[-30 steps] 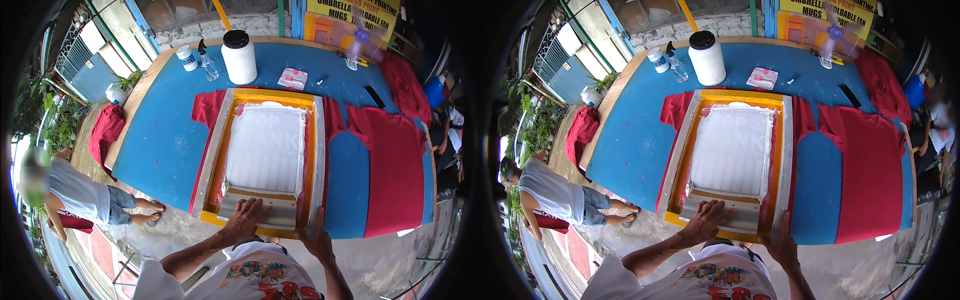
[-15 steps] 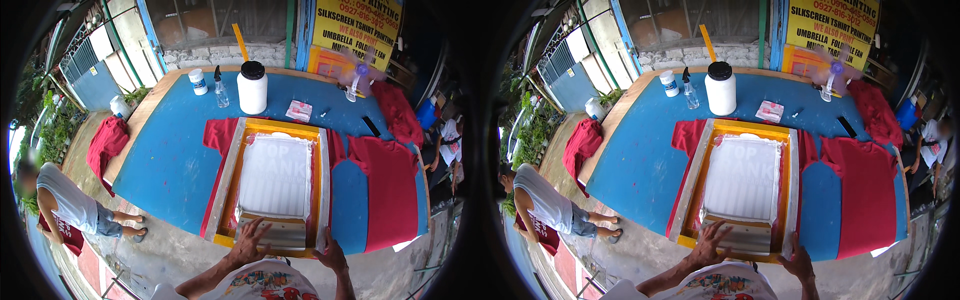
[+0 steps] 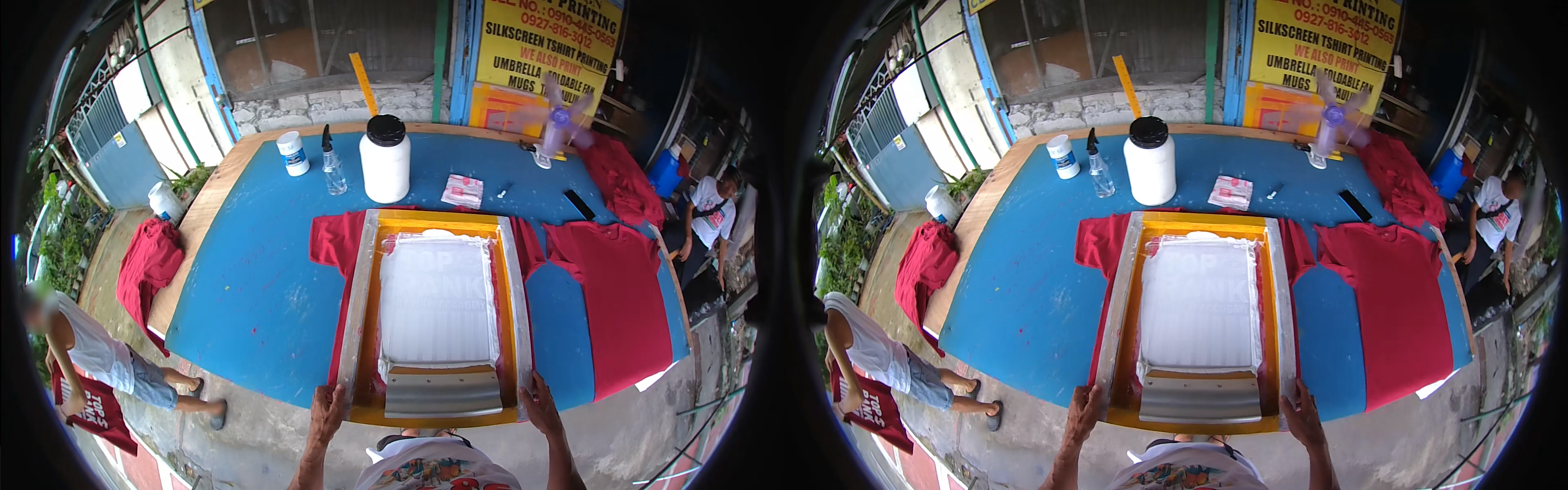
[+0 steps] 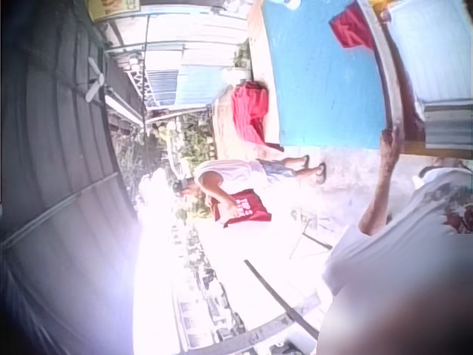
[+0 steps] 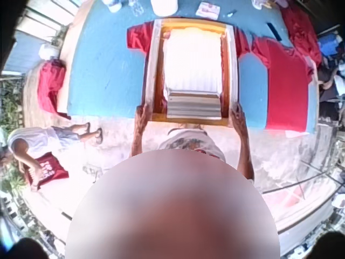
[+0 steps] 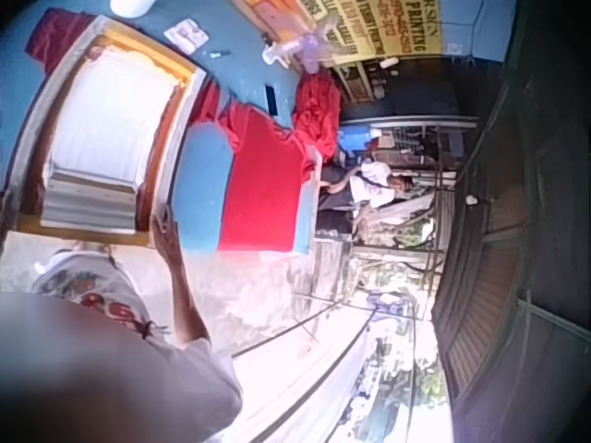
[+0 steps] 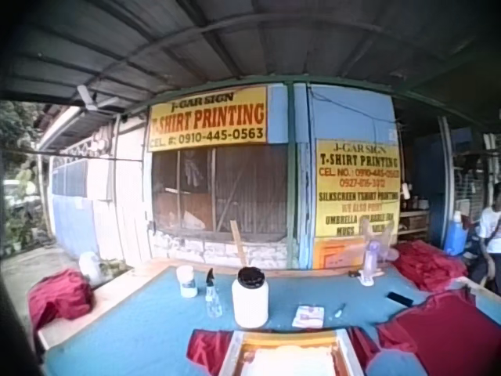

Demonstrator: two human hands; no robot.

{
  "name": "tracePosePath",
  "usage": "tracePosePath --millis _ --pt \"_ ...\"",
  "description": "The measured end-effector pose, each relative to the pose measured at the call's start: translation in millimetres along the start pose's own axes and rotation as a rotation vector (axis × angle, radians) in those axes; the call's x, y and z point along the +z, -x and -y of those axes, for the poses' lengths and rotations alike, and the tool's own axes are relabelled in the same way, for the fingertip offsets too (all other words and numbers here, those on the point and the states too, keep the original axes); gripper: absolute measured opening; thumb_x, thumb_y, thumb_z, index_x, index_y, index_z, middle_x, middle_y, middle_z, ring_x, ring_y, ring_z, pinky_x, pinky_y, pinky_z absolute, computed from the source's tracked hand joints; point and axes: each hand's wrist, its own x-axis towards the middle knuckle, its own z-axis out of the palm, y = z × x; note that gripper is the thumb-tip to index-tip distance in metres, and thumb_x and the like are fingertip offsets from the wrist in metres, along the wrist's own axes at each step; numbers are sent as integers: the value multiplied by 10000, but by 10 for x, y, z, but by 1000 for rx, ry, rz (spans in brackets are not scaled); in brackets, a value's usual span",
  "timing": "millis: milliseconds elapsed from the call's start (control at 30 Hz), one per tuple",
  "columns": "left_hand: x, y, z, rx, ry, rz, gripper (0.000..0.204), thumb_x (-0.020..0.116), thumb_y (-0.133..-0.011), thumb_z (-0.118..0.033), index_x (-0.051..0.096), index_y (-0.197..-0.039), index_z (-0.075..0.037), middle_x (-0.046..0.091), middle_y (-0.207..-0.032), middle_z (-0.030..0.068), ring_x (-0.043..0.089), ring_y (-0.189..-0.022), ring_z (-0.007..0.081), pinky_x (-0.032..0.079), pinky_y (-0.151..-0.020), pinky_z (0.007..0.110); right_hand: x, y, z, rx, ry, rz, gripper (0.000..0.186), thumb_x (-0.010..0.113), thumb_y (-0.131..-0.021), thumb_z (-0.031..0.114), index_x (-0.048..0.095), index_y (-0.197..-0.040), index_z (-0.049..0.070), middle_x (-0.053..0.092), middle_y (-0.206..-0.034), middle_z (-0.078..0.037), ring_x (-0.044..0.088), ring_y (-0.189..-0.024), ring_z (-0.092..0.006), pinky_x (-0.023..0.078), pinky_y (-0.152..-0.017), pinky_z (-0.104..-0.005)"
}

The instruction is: The person scoops white ink from a container onto a screen-printing frame and spreads it with a squeegee. They then pull the squeegee across the screen to print a design onto a red t-shirt laid on the table. Another person removes the printed shirt and places a new one for the next print.

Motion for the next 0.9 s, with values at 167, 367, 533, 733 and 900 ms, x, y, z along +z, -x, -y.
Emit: tracePosePath --millis 167,367,533,733,900 --pt "-252 -100 -437 58 -46 116 693 525 -1165 -597 689 -1174 76 653 -879 138 579 -833 218 506 -761 424 -41 -7 -110 -282 58 -152 396 664 -1146 294 643 -1431 19 732 -1176 -145 716 -1089 -247 562 -922 -367" --pt "-449 -215 -775 168 -64 144 665 500 -1177 -593 653 -1065 44 582 -845 87 485 -801 195 440 -717 406 -219 -69 83 -585 380 -464 197 601 -1171 156 739 -1262 48 739 -1090 -104 712 -999 -251 539 -903 -359" --pt "-653 -406 -731 189 88 205 633 525 -1178 -576 633 -939 0 512 -798 -25 392 -752 122 364 -658 336 -452 -72 465 -655 249 -607 206 629 -1157 164 770 -1199 20 772 -1084 -148 726 -999 -302 545 -937 -359" --pt "-498 -238 -876 193 58 110 540 557 -1160 -531 643 -1156 2 591 -1026 62 501 -967 185 436 -809 376 -666 -13 771 -215 -427 -348 332 604 -1187 260 752 -1193 -38 799 -1073 -132 669 -1015 -188 529 -985 -350" --pt "-203 338 -1536 339 24 -11 667 538 -1164 -608 664 -1014 29 572 -865 10 447 -819 138 402 -696 349 -1145 76 611 -255 -574 -329 408 565 -1208 317 743 -1174 -49 707 -1003 -36 560 -1006 -118 506 -959 -331"
